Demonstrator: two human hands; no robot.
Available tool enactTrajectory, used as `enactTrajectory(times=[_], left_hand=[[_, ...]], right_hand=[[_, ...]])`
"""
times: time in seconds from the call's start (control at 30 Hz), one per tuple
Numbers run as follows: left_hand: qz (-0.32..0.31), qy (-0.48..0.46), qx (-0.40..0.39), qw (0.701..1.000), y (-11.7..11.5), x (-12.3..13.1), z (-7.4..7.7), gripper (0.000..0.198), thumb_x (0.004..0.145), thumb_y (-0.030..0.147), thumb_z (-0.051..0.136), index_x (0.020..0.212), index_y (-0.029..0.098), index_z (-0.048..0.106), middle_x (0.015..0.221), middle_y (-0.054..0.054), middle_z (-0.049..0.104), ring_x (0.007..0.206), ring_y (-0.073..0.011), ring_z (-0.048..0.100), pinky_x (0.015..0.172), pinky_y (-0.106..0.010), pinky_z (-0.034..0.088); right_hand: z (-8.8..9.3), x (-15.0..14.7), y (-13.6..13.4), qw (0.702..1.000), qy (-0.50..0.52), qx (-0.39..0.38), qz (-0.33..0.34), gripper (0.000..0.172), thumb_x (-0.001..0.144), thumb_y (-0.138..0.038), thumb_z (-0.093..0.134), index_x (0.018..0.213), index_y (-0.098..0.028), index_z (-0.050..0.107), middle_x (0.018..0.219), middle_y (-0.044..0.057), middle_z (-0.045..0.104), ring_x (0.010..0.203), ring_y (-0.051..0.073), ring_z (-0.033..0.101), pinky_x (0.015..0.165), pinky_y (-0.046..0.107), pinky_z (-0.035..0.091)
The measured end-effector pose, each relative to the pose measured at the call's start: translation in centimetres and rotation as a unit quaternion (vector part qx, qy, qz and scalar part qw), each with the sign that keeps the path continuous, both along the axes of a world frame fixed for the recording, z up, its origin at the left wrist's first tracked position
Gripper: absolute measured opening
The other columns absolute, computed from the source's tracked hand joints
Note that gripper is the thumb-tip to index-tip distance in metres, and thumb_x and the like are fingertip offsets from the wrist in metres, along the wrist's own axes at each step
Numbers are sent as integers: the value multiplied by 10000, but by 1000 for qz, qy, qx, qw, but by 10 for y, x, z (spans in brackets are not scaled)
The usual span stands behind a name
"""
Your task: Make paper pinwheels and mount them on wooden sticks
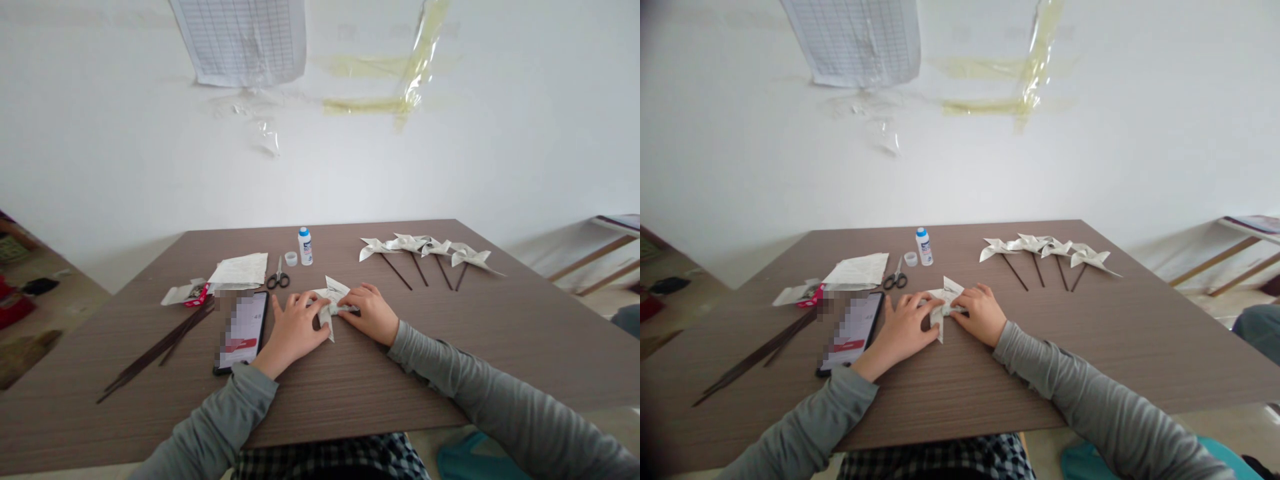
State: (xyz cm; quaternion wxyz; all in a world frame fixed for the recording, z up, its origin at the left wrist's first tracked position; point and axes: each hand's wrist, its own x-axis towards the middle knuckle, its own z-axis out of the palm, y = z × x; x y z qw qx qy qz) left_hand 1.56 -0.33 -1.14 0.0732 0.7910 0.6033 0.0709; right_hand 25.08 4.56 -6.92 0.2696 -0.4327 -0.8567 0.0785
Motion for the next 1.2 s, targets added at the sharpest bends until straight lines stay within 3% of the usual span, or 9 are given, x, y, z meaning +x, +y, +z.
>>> enactTrajectory(times=[0.27,0.73,1.2], left_hand=[[4,-10,12,1000,-1,0,-3,581,1028,337,734,1605,408,730,1677,-83,716,1568,-440,590,1378,-942,201],[-5,4,5,1000,-1,0,2,469,1062,368,753,1521,445,805,1654,-67,733,1576,-438,599,1371,-964,196],[13,-9,2,1000,-1,2,1,535,1025,345,737,1560,363,733,1662,-103,719,1578,-433,585,1390,-936,186]], right_hand=[[-1,-1,0,1000,-3,1,-5,83,1067,-291,861,1146,-274,881,1080,62,882,1045,276,816,1280,588,465],[-2,0,0,1000,1,7,0,75,1073,-297,852,1140,-282,882,1075,57,884,1039,272,817,1274,568,473],[2,0,-2,1000,-8,-4,-2,97,1080,-291,831,1162,-269,878,1119,72,889,1088,283,828,1289,581,474]])
